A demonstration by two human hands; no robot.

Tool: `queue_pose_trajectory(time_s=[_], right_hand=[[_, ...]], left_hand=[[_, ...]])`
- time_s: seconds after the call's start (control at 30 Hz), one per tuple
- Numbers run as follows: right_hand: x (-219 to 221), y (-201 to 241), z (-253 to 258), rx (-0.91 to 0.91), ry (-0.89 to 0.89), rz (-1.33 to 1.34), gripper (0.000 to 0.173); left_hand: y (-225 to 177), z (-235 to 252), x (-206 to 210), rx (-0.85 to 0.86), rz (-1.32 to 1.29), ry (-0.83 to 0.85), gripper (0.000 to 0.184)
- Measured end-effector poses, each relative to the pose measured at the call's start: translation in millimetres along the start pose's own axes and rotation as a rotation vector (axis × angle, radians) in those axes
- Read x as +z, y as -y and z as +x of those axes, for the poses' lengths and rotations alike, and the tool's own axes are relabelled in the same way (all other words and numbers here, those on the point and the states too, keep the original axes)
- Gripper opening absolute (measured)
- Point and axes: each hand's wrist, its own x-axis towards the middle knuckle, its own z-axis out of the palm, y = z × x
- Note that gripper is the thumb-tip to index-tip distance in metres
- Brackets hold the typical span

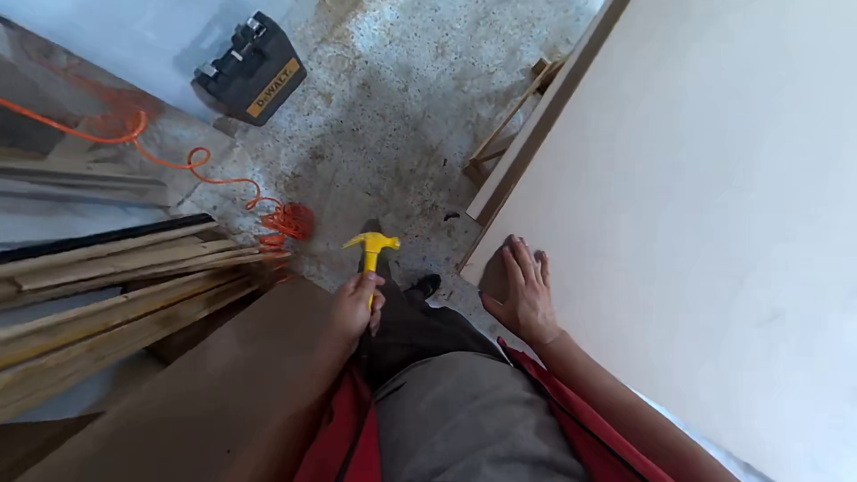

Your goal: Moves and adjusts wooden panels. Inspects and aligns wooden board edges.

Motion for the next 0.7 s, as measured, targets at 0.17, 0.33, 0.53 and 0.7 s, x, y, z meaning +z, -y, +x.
queue_pose_trajectory(time_s=[0.17,0.33,0.53,0.7], right_hand=[[-8.9,32.8,63.4,-0.339,0.281,-0.086,0.065],[-14.7,1.7,121.1,-0.562,0.387,0.018,0.052],[-14.1,-65.7,157.3,-0.75,0.132,0.181,0.048],[-3.0,-62.2,157.5,-0.846,0.165,0.199,0.042]], left_hand=[[17.6,-1.8,-4.0,-0.085,-0.061,-0.035,0.038],[27.4,10.7,5.9,-0.087,-0.172,-0.017,0.041],[82.5,-21.5,67.5,-0.088,-0.444,-0.169,0.044],[134.7,-65.7,166.6,-0.044,-0.783,-0.458,0.042]])
